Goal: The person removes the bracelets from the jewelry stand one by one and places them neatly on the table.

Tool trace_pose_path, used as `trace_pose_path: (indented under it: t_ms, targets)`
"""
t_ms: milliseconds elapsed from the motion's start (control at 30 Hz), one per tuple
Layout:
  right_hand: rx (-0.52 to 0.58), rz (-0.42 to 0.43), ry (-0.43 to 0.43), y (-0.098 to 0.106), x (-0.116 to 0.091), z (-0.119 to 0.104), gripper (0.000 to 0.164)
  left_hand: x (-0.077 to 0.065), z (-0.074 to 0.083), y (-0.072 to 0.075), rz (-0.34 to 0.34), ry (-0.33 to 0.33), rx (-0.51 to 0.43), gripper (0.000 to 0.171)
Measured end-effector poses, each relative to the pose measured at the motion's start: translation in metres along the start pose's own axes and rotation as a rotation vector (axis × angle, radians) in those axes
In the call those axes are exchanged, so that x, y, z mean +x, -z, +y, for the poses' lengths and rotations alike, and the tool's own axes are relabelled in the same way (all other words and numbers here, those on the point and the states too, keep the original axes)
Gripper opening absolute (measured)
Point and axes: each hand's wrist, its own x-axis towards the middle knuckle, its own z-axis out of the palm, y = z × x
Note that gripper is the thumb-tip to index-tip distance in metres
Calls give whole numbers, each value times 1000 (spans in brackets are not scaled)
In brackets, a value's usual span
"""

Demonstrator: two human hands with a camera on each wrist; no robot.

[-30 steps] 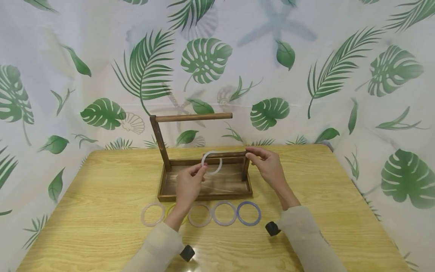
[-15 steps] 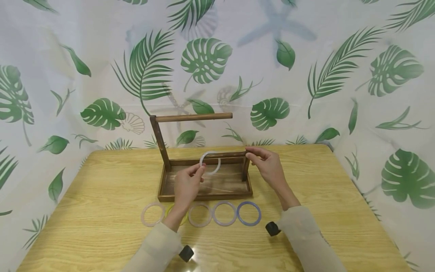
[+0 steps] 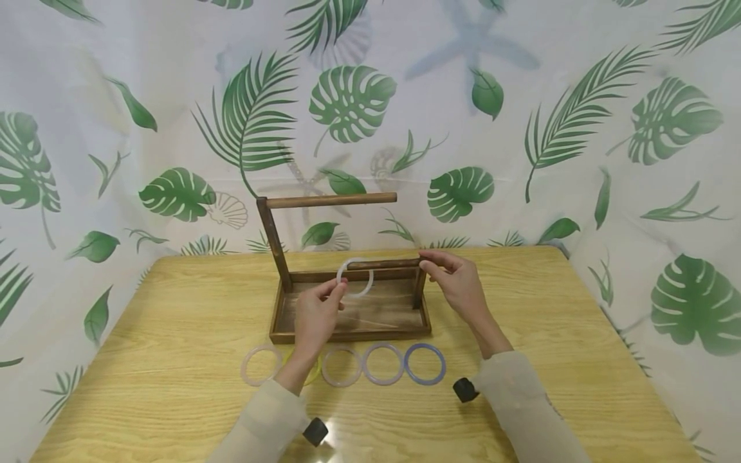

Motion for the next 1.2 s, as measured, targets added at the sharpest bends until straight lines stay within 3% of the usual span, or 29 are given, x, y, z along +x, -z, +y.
trace_pose_path:
  t_ms: [167,400,567,900,1200]
  targets:
    - [1,-1,7,1,-1,-2,34,2,-4,5,11,3,3,18]
    - [-6,0,10,1,0,1,36,3,-3,19,12,72,29,19]
    - [-5,2,10,1,0,1,36,3,-4,29,24,61,29,20]
    - [-9,3,3,1,0,1,36,4,-14,44,11,94,-49,18]
    - [-15,1,-2,1,0,1,35,1,-18,59,-9,100,-63,20]
